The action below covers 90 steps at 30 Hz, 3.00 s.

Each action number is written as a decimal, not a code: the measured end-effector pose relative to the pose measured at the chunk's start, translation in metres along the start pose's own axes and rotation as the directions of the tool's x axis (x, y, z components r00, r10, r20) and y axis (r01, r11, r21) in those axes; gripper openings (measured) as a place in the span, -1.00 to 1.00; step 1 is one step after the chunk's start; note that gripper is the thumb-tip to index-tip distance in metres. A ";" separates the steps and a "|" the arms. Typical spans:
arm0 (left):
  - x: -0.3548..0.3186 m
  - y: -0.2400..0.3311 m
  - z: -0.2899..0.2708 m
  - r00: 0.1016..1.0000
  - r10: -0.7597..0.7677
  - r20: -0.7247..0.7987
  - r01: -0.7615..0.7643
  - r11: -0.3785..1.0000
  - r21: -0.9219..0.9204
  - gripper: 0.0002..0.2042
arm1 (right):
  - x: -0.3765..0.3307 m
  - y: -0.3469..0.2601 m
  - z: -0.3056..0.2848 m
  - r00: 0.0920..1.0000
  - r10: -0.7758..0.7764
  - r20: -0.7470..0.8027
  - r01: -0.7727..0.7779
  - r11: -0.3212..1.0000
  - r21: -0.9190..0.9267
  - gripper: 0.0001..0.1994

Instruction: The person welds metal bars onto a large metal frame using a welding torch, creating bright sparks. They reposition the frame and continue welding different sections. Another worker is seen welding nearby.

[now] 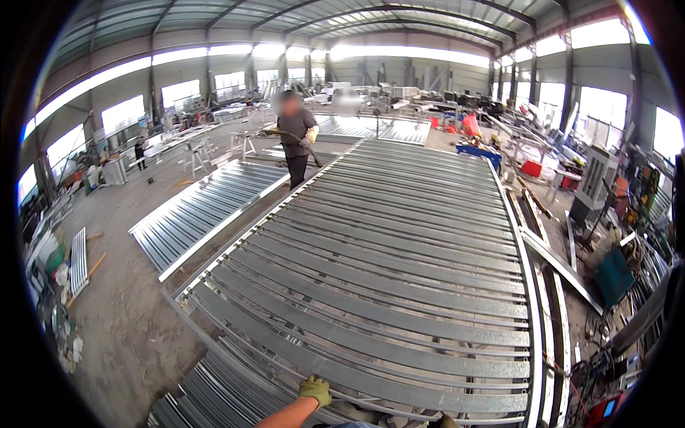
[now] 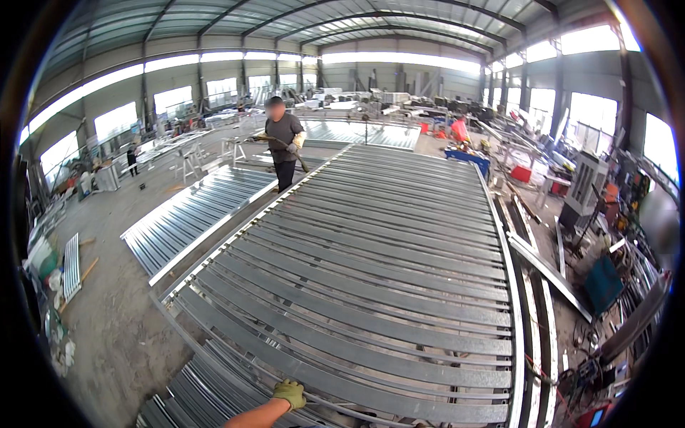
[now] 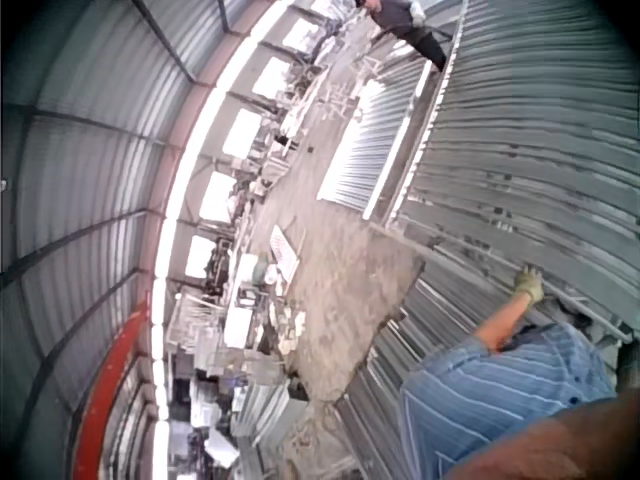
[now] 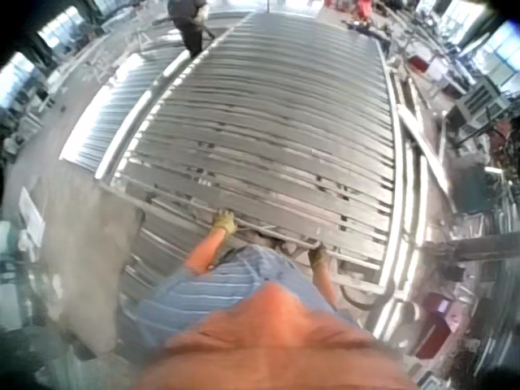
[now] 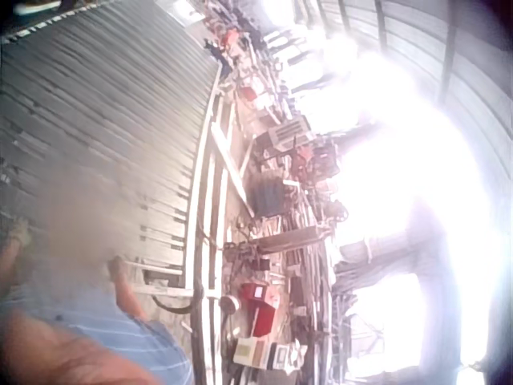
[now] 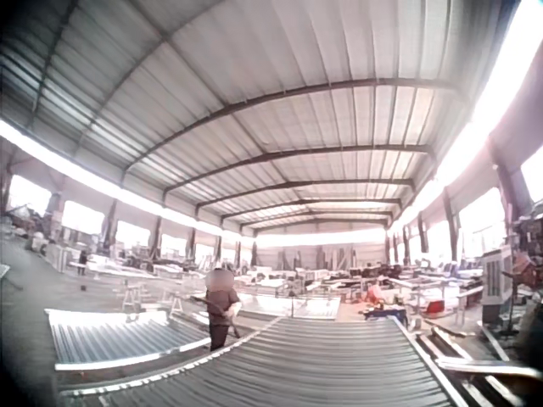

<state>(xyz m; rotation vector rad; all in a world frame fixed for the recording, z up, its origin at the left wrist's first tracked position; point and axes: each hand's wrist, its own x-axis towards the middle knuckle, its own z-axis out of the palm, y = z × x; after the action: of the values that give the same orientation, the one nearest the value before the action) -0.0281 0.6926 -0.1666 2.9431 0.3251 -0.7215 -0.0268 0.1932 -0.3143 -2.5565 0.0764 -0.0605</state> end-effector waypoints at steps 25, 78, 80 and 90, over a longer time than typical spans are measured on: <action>-0.021 0.001 -0.004 0.999 -0.040 -0.005 0.039 0.989 -0.144 -0.61 | -0.013 -0.054 -0.057 0.895 -0.177 0.410 0.329 0.882 -0.338 -0.67; 0.140 -0.115 -0.015 0.565 -0.801 -0.199 0.502 0.525 -0.687 -0.05 | 0.211 -0.322 0.062 0.757 -0.066 0.649 0.411 0.821 -0.396 0.13; 0.140 -0.111 -0.021 0.511 -0.830 -0.224 0.497 0.498 -0.711 -0.09 | 0.209 -0.334 0.050 0.759 -0.046 0.649 0.380 0.841 -0.385 0.14; 0.143 -0.107 -0.030 0.433 -0.863 -0.261 0.579 0.488 -0.653 -0.16 | 0.238 -0.349 0.032 0.737 -0.076 0.672 0.339 0.901 -0.270 0.17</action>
<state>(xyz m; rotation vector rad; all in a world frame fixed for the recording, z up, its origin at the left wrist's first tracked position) 0.0843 0.8273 -0.2114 2.2980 1.6976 0.2791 0.2275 0.4856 -0.1421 -2.7970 -0.5288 0.8402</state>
